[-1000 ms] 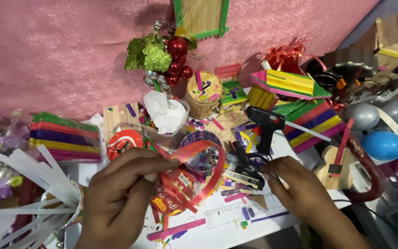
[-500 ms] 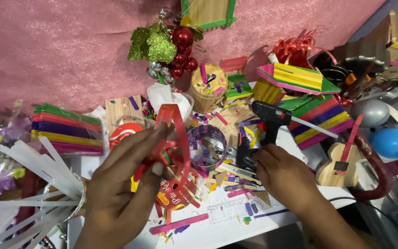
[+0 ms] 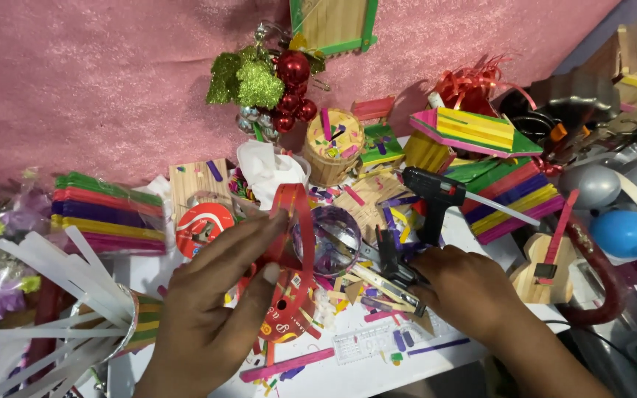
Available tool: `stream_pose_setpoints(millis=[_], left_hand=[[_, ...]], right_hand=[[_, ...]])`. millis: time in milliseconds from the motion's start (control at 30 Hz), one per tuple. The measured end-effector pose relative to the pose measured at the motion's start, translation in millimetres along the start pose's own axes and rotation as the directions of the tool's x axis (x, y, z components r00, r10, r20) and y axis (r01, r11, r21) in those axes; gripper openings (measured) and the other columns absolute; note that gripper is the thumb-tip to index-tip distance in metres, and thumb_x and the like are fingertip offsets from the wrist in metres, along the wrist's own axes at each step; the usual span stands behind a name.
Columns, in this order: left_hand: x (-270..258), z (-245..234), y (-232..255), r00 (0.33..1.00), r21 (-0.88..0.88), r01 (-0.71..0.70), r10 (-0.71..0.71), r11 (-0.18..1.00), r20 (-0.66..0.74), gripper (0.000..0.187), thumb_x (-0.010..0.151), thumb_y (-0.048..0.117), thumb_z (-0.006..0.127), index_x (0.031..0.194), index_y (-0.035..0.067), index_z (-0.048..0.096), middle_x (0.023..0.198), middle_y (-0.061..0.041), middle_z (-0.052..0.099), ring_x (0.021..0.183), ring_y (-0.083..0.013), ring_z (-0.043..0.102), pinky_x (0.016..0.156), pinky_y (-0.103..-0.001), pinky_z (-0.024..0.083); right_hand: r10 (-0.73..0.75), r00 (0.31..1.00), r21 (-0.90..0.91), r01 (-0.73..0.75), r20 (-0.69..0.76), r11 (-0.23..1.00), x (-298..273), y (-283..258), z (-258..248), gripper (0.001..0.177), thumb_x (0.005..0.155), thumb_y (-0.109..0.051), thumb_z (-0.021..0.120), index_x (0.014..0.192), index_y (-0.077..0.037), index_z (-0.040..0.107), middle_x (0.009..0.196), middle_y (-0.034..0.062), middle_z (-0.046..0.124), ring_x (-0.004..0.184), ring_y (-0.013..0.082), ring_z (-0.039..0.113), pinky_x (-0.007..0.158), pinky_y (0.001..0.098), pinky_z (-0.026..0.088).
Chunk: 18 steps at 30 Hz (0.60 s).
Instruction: Decorating a cylindrical container by gluing colored sticks and wrapping a red ribbon around it.
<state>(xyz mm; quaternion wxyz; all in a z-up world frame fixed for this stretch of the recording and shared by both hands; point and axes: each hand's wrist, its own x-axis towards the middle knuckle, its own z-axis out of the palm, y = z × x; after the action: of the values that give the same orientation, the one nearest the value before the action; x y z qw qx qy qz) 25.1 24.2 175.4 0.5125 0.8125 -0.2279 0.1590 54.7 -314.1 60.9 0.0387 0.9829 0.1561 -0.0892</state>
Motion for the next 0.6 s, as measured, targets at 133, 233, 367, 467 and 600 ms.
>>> stream_pose_setpoints(millis=[133,233,367,467,600], left_hand=[[1.5,0.3,2.0,0.999,-0.009,0.031,-0.031,0.999,0.031,0.046,0.097,0.020,0.060,0.142,0.008,0.060,0.137,-0.014,0.065,0.133,-0.0255,0.061,0.111,-0.037,0.045],[1.3,0.1,2.7,0.997,-0.017,0.037,-0.035,0.999,0.069,0.048,0.097,0.022,0.061,0.144,0.008,0.059,0.134,-0.010,0.062,0.112,-0.0175,0.064,0.102,-0.032,0.046],[2.0,-0.3,4.5,0.988,-0.033,0.115,-0.111,0.993,0.103,0.052,0.096,0.026,0.063,0.145,0.013,0.058,0.140,-0.006,0.059,0.120,-0.0141,0.060,0.097,-0.029,0.047],[4.2,0.2,4.1,0.988,-0.042,0.111,-0.106,0.993,0.113,0.052,0.094,0.021,0.065,0.144,0.013,0.059,0.140,-0.005,0.058,0.091,-0.0110,0.063,0.091,-0.027,0.049],[6.5,4.8,0.9,0.997,-0.065,0.022,-0.016,0.998,0.082,0.053,0.095,0.020,0.065,0.146,0.009,0.056,0.139,-0.008,0.057,0.080,-0.0125,0.059,0.085,-0.028,0.054]], right_hand=[[0.047,0.982,-0.083,-0.032,0.183,0.996,2.5,-9.0,-15.2,0.051,0.092,-0.057,0.062,0.134,-0.028,0.057,0.130,-0.0024,0.064,0.112,0.0298,0.068,0.078,0.0516,0.060],[0.087,0.970,-0.080,-0.071,0.226,0.994,-0.6,-5.1,-13.5,0.050,0.090,-0.054,0.062,0.133,-0.029,0.055,0.128,-0.0013,0.065,0.104,0.0349,0.071,0.074,0.0536,0.060],[0.154,0.950,0.053,-0.175,0.273,0.983,-5.6,10.9,-23.1,0.049,0.087,-0.058,0.058,0.130,-0.034,0.059,0.114,0.0034,0.074,0.103,0.0353,0.071,0.076,0.0513,0.056],[0.122,0.930,0.273,-0.225,0.346,0.936,-16.6,22.9,-35.6,0.026,0.083,-0.050,0.066,0.095,-0.027,0.066,0.082,0.0005,0.073,0.073,0.0214,0.067,0.069,0.0377,0.045],[0.142,0.897,0.349,-0.303,0.419,0.887,-28.1,34.3,-41.5,0.027,0.083,-0.048,0.071,0.102,-0.028,0.071,0.088,-0.0042,0.078,0.079,0.0149,0.071,0.071,0.0320,0.049]])
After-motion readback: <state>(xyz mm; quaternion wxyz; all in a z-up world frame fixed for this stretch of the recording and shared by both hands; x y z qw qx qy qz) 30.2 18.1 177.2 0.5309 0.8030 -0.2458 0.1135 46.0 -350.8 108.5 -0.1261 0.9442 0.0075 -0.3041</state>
